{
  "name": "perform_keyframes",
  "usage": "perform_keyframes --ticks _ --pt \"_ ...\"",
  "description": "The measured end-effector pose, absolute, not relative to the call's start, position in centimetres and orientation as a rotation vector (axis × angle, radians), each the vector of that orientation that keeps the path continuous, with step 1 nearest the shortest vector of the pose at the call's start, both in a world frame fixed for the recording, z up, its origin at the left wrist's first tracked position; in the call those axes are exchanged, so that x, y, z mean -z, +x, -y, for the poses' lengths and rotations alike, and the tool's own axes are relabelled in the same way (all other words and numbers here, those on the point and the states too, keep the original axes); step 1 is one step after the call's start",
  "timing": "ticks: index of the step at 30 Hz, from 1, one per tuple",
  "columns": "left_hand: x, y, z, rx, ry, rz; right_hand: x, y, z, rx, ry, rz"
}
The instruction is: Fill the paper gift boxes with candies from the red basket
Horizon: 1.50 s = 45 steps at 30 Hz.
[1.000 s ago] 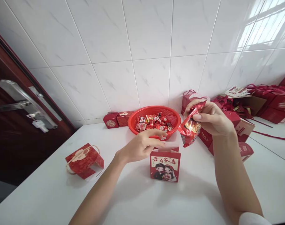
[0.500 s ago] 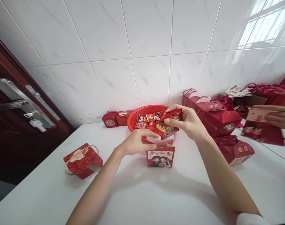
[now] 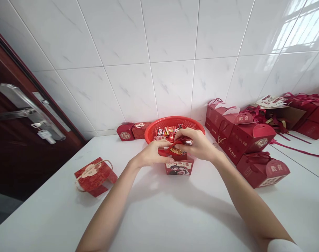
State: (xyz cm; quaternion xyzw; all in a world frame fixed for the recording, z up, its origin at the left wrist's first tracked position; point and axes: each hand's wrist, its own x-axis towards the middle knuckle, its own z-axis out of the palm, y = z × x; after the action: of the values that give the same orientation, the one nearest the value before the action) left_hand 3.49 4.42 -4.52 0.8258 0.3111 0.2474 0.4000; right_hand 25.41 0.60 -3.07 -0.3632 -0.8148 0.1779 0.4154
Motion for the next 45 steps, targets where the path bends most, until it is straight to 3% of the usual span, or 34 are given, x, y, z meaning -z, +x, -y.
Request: perform_keyframes --ticks 9,15,23,29,37,45 --pt "4.2 3.6 -4.1 -0.587 2.040 -0.819 2.2 24.2 1.2 -0.012 -1.330 2.155" --pt "3.9 3.8 -3.8 -0.562 2.076 -0.718 2.8 22.6 1.4 0.156 -1.383 2.283" --pt "4.5 3.4 -4.5 -0.550 2.038 -0.835 2.1 24.5 1.5 -0.179 -1.297 2.183" --pt "4.9 3.4 -4.8 -0.577 2.038 -0.822 2.5 24.5 1.1 -0.126 -1.359 2.225" --pt "4.5 3.4 -4.5 -0.546 2.067 -0.793 0.9 25.5 2.6 -0.565 -0.964 2.003" --pt "4.4 3.6 -4.4 -0.546 2.085 -0.752 1.6 24.9 1.8 -0.381 -1.091 2.240"
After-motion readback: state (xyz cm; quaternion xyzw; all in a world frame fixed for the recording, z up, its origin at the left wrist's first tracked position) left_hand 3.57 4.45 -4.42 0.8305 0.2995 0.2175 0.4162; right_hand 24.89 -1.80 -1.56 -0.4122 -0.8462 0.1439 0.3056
